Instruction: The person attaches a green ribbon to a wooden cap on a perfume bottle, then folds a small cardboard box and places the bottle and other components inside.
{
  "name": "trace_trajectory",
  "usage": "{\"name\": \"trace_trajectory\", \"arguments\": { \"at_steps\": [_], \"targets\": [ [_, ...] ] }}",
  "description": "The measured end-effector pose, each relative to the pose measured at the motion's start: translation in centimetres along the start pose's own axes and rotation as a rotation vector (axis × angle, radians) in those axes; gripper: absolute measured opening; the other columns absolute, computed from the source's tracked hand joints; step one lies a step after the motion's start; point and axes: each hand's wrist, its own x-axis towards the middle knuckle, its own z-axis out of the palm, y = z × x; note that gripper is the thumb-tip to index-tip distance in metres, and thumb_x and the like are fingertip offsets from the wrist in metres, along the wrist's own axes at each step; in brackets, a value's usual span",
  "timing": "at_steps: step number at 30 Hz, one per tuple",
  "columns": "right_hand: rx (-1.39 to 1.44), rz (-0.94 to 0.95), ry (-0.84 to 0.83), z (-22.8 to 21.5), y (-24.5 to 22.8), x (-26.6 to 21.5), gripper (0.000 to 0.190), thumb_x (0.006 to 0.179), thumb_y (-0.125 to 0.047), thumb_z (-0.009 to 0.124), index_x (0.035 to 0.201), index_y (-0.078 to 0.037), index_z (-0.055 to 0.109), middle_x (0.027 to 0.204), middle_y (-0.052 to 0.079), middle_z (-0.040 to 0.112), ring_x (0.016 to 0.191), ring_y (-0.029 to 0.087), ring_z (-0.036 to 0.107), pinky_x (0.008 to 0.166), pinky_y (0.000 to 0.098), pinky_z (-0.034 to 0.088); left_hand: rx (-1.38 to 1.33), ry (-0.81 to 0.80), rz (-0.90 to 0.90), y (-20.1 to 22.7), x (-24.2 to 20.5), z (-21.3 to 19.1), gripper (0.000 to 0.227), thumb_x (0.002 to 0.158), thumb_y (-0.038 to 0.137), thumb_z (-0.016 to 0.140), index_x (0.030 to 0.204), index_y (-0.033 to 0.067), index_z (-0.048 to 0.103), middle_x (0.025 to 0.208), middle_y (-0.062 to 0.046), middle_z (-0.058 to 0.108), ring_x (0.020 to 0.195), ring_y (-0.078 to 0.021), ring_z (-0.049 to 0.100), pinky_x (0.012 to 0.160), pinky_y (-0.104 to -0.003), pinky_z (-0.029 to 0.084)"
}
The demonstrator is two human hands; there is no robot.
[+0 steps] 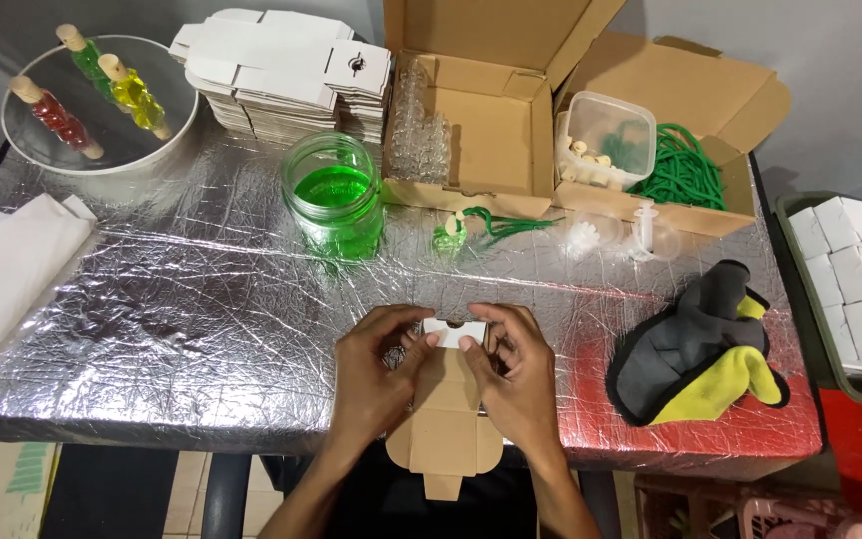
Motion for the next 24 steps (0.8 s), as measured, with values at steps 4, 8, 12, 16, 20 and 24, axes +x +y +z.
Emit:
{"name": "trace_trajectory", "arguments": {
  "at_steps": [4,8,12,16,20,24],
  "targets": [
    [-0.001,0.002,0.011,0.1,0.0,0.0,0.034,0.091,-0.012,0.072,0.124,-0.008,0.07,0.106,0.004,0.059,0.077,0.01,0.054,0.074,0.0226,0.058,0.051,0.009,-0.009,0.1,-0.1,0.3,0.025,0.082,0.007,0.079,0.107,0.0089,0.077,0.1,-0.005,0.074,0.071,-0.0101,0.067,0.066,-0.022,0.06],
    [-0.052,-0.013,0.008,0.1,-0.3,0.3,0.03,0.086,-0.004,0.075,0.116,-0.008,0.073,0.105,0.003,0.06,0.071,0.009,0.052,0.065,0.0214,0.053,0.133,0.04,0.093,0.0,0.0,0.6,0.025,0.08,0.003,0.077,0.104,0.009,0.077,0.099,-0.006,0.075,0.068,-0.0117,0.069,0.065,-0.023,0.061],
    [-0.064,-0.093,0.021,-0.2,-0.8,0.7,0.027,0.077,0.005,0.076,0.103,-0.001,0.077,0.089,0.012,0.063,0.061,0.012,0.049,0.053,0.0234,0.052,0.209,0.03,0.082,-0.1,0.5,0.4,0.026,0.071,0.002,0.079,0.097,0.0066,0.08,0.082,-0.016,0.072,0.062,-0.0312,0.073,0.062,-0.038,0.062],
    [-0.267,-0.162,-0.067,-0.6,-1.2,1.5,0.024,0.079,0.002,0.075,0.103,-0.003,0.076,0.089,0.012,0.067,0.058,0.017,0.055,0.053,0.0319,0.053,0.348,-0.019,0.104,0.0,1.1,1.0,0.024,0.073,0.001,0.074,0.096,0.0061,0.078,0.082,-0.015,0.071,0.059,-0.0334,0.072,0.062,-0.041,0.061],
    [-0.381,-0.172,-0.126,-0.7,-2.5,1.4,0.023,0.086,-0.003,0.07,0.108,-0.004,0.073,0.098,0.014,0.069,0.073,0.031,0.067,0.066,0.0395,0.056,0.446,-0.092,0.049,1.2,0.9,1.5,0.027,0.079,0.0,0.064,0.103,0.0058,0.076,0.093,-0.019,0.07,0.071,-0.04,0.074,0.065,-0.045,0.06],
    [-0.406,-0.185,-0.159,-0.8,-3.2,1.3,0.023,0.086,-0.003,0.07,0.109,-0.004,0.073,0.1,0.015,0.069,0.088,0.037,0.071,0.074,0.0423,0.058,0.455,-0.104,0.031,1.8,0.8,1.5,0.032,0.08,-0.002,0.065,0.109,0.0047,0.075,0.098,-0.021,0.069,0.076,-0.0414,0.075,0.068,-0.044,0.062]
  ]
}}
